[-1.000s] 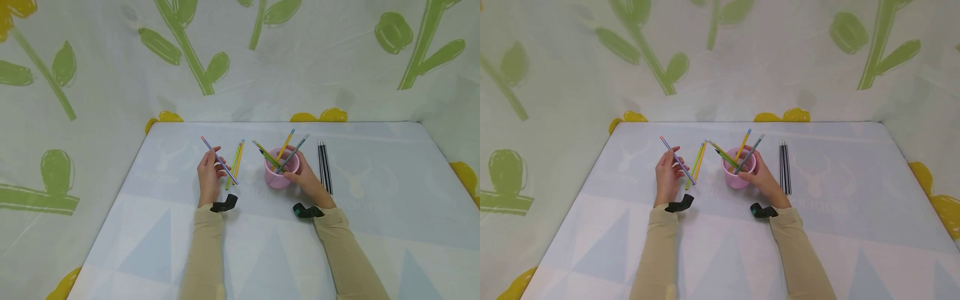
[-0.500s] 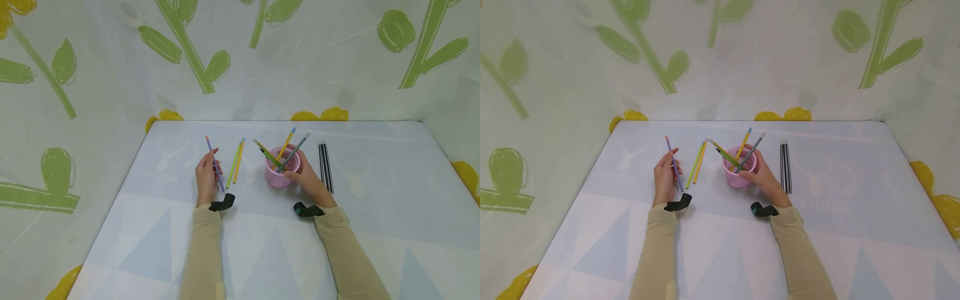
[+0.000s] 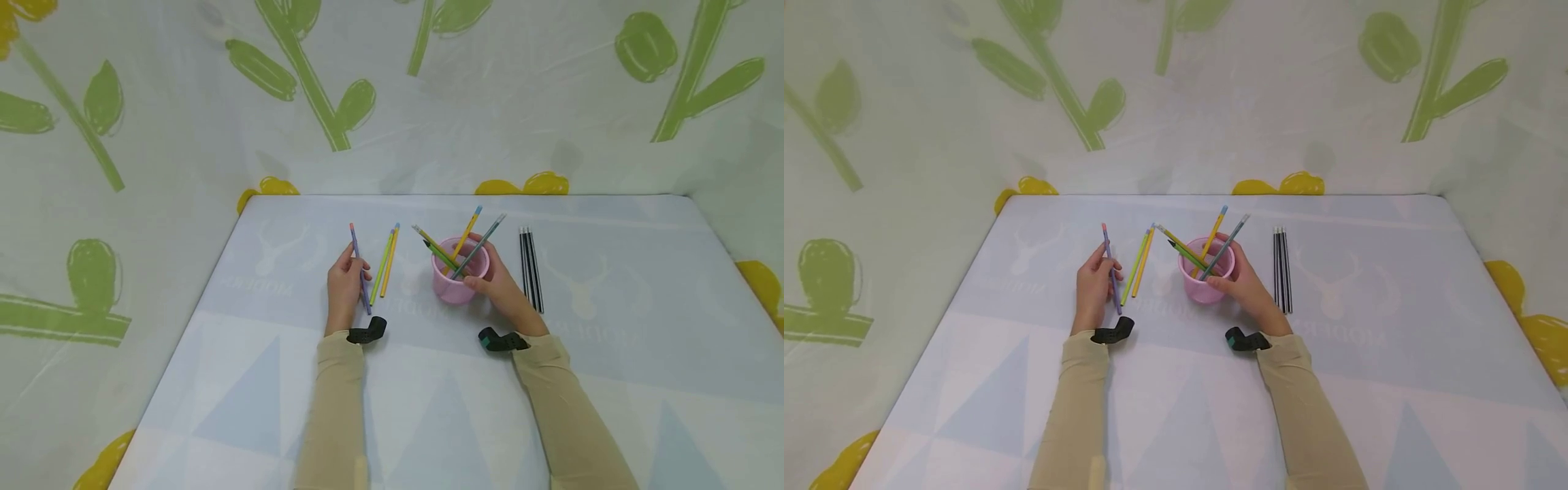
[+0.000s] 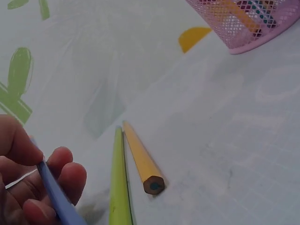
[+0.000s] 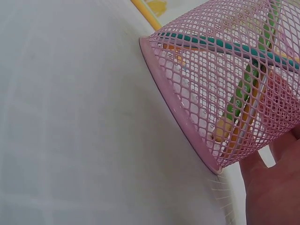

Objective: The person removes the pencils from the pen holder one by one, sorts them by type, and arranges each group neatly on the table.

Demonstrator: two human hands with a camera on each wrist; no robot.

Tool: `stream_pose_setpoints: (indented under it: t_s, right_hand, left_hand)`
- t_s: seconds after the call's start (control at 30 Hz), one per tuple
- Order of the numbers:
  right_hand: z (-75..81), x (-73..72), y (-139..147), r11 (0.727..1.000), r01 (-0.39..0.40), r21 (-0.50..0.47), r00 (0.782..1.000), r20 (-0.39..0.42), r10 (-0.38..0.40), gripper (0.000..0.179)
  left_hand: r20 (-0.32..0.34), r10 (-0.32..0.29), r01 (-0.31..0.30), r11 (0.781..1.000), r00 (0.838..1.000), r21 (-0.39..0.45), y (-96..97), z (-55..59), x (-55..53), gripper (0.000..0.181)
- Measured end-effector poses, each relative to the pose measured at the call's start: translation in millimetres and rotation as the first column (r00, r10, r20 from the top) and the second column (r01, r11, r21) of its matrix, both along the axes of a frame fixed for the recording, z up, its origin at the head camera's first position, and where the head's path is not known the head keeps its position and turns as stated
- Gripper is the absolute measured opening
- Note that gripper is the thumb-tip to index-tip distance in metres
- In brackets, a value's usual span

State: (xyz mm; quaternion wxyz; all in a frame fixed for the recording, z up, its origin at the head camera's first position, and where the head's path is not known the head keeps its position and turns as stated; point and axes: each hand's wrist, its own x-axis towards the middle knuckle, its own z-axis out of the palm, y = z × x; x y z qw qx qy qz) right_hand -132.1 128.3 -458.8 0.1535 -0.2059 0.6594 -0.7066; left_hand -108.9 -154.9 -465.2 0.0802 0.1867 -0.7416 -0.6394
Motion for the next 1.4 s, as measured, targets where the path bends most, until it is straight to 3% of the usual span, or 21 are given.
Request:
stream_pose_setpoints:
  t_s: [0.17,0.27,0.53,0.97,1.23,1.4]
  right_hand:
    - [0.5,0.7,-1,1.0,0.008,-0.006,1.0,0.011,-0.008,0.072]
    - [1.2,0.7,-1,1.0,0.009,-0.002,1.0,0.016,-0.009,0.072]
    - [2.6,0.6,0,1.0,0.017,0.015,0.999,0.029,-0.017,0.071]
    - [-1.2,0.0,-1,1.0,-0.008,-0.009,1.0,0.003,0.008,0.072]
    - [-2.1,0.3,0,1.0,0.015,0.014,1.0,-0.003,-0.015,0.072]
    - [-1.6,-0.5,0,0.999,0.016,0.03,1.0,0.004,-0.016,0.071]
  left_hand:
    - [0.026,-0.043,0.047,0.983,0.999,-0.178,2.2,-6.0,-3.8,0.05]
    - [0.022,-0.049,0.053,0.971,0.999,-0.235,3.7,-7.7,-3.9,0.048]
    - [0.001,-0.071,0.069,0.964,0.997,-0.257,4.8,-8.4,-4.0,0.055]
    - [0.09,-0.076,0.102,0.937,0.993,-0.333,5.5,-12.6,-4.4,0.024]
    - [0.126,-0.103,0.145,0.909,0.987,-0.391,5.5,-11.0,-3.3,0.049]
    - [0.133,-0.108,0.153,0.905,0.985,-0.397,5.0,-10.1,-3.5,0.056]
